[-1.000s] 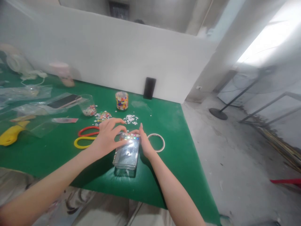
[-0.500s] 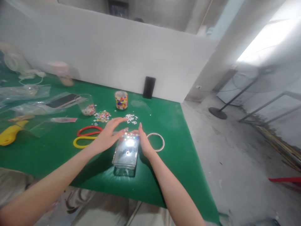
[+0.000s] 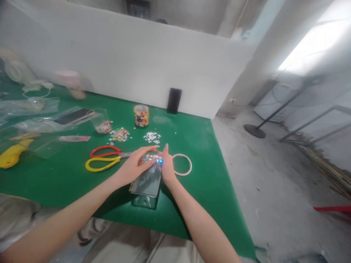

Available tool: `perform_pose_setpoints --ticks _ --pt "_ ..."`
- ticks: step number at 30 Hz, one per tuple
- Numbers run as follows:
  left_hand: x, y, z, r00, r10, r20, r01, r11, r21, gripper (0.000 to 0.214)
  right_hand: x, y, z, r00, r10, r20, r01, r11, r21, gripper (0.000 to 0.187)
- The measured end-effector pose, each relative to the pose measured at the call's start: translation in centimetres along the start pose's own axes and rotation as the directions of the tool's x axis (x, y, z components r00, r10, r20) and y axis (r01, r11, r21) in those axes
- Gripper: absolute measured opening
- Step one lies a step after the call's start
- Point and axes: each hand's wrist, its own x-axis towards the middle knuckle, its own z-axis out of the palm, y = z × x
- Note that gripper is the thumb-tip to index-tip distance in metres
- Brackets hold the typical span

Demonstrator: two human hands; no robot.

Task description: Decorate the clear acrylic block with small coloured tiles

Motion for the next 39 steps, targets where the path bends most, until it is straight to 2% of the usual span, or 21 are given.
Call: perform_pose_setpoints --ticks 4,6,9,11,13,18,23,35,39 --pt "-0.8 0.1 0.0 1.000 0.004 0.005 -0.004 0.989 -0.147 0.039 -1.3 -0.8 0.7 0.988 -0.104 -0.114 0.101 0.994 -0.030 0.071" --pt "-1.2 0.0 -0.2 1.000 0.001 0.029 0.006 0.971 -0.238 0.047 -1.9 -1.2 0.9 0.980 -0.145 -0.138 0.138 0.988 -0.064 0.072" --pt "-1.8 0.0 -0.7 0.995 0.022 0.093 0.009 0.948 -0.319 0.047 -2.5 -1.6 1.0 0.968 -0.210 -0.140 0.197 0.975 -0.103 0.073" --pt "-2.1 0.3 -0.9 0.991 0.040 0.130 0.003 0.949 -0.314 0.066 -2.7 -1.8 1.0 0.959 -0.250 -0.135 0.235 0.965 -0.117 0.073" --pt "-2.3 0.6 -1.1 0.990 0.050 0.135 -0.007 0.954 -0.299 0.072 -2.8 -1.8 1.0 0.951 -0.278 -0.133 0.262 0.957 -0.125 0.073" --pt "-2.5 1.0 -0.7 0.994 0.054 0.090 -0.025 0.953 -0.302 0.063 -2.9 -1.7 1.1 0.941 -0.313 -0.128 0.296 0.945 -0.139 0.072" --pt "-2.7 0.6 0.1 0.995 0.098 0.010 -0.091 0.954 -0.287 0.052 -3.1 -1.6 1.1 0.934 -0.332 -0.130 0.316 0.940 -0.129 0.072" --pt "-2.3 0.9 0.5 0.998 0.054 -0.009 -0.054 0.920 -0.387 0.045 -3.0 -1.3 1.1 0.925 -0.347 -0.156 0.329 0.936 -0.127 0.072" --pt "-2.5 0.7 0.7 0.999 0.049 -0.001 -0.045 0.913 -0.405 0.053 -3.2 -1.4 1.1 0.924 -0.353 -0.146 0.335 0.932 -0.135 0.072"
